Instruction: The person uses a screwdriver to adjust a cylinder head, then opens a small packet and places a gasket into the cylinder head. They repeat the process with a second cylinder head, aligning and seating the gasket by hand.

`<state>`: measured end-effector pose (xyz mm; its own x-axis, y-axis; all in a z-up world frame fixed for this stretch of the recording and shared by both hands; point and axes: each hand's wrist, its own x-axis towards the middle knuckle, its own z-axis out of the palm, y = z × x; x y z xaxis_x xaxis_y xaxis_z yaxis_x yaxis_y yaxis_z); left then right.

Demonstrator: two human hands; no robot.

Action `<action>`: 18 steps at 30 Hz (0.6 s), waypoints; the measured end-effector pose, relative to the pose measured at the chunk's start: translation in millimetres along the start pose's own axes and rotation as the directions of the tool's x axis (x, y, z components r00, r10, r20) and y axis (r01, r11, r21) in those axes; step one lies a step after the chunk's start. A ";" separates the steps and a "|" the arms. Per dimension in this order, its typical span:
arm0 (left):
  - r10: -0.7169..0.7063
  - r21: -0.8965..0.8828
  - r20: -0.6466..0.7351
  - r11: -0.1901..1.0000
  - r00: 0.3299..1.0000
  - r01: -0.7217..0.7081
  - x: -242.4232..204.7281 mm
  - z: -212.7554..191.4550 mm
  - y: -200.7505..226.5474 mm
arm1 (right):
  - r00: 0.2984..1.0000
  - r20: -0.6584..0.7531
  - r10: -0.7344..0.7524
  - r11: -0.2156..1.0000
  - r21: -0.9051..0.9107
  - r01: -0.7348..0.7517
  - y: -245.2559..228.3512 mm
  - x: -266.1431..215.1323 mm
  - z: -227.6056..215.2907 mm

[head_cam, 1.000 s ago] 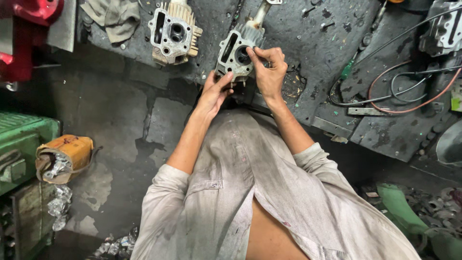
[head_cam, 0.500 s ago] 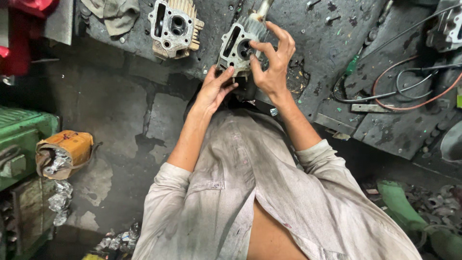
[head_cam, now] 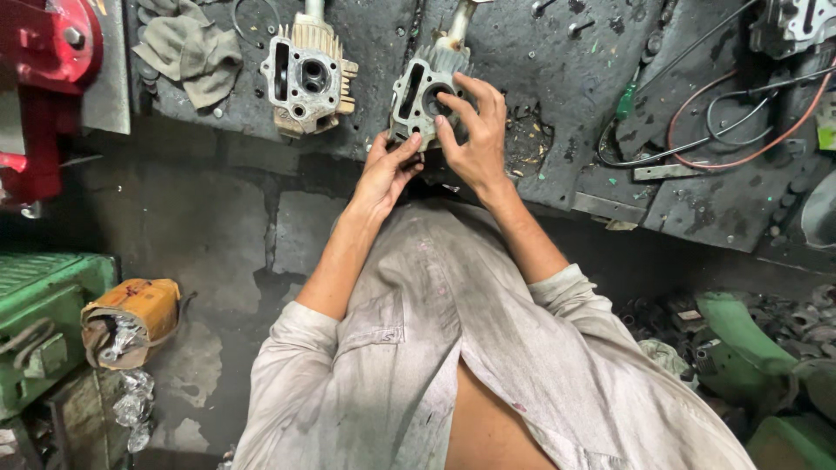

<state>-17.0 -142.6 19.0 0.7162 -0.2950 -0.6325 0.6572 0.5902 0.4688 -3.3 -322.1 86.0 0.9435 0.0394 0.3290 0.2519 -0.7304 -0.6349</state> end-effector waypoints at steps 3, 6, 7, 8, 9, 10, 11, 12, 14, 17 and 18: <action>-0.004 -0.013 0.017 1.000 1.000 0.005 0.0 -1.2 1.6 | 1.000 -0.014 -0.009 0.999 -0.035 0.008 -9.7 3.8 0.1; -0.009 0.003 0.025 1.000 1.000 0.009 2.8 -2.9 1.4 | 1.000 -0.007 0.004 1.000 -0.026 -0.004 -12.1 8.0 -1.2; -0.009 0.014 0.029 1.000 1.000 0.009 3.9 -3.8 1.0 | 1.000 -0.004 0.014 1.000 -0.022 -0.014 -11.2 9.0 -1.5; -0.008 0.025 0.031 1.000 0.999 0.007 4.4 -5.1 0.6 | 1.000 -0.001 0.023 1.000 -0.017 -0.023 -10.6 9.3 -1.4; -0.007 0.032 0.033 0.999 0.999 0.006 4.4 -6.0 -0.2 | 1.000 0.001 0.027 1.000 -0.015 -0.027 -10.4 8.8 -1.3; -0.002 0.040 0.037 0.999 0.999 0.001 5.4 -6.3 0.2 | 1.000 0.002 0.028 1.000 -0.013 -0.028 -9.7 9.8 -0.8; 0.003 0.048 0.040 0.999 0.999 -0.004 5.7 -6.3 0.5 | 1.000 0.002 0.028 1.000 -0.010 -0.028 -9.8 10.3 -0.4; -0.008 0.065 0.028 0.998 1.000 0.006 6.2 -6.0 1.9 | 1.000 -0.005 0.026 1.000 -0.012 -0.026 -10.4 11.3 0.1; -0.029 0.102 0.004 0.994 1.000 0.029 4.8 -5.2 4.4 | 0.999 -0.022 0.025 1.000 -0.016 -0.026 -13.2 12.1 1.4; -0.028 0.107 0.026 0.994 0.999 0.025 4.7 -3.3 6.7 | 0.998 -0.032 0.052 0.999 0.012 -0.052 -14.5 12.3 2.7; -0.023 0.108 0.031 0.994 0.999 0.020 4.1 -3.2 6.0 | 0.998 -0.033 0.058 0.998 0.013 -0.057 -14.1 10.7 3.1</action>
<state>-10.9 -137.8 17.3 0.7075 -0.3320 -0.6239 0.6929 0.4995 0.5200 4.0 -309.3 96.3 0.9487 -0.0256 0.3150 0.2002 -0.7228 -0.6614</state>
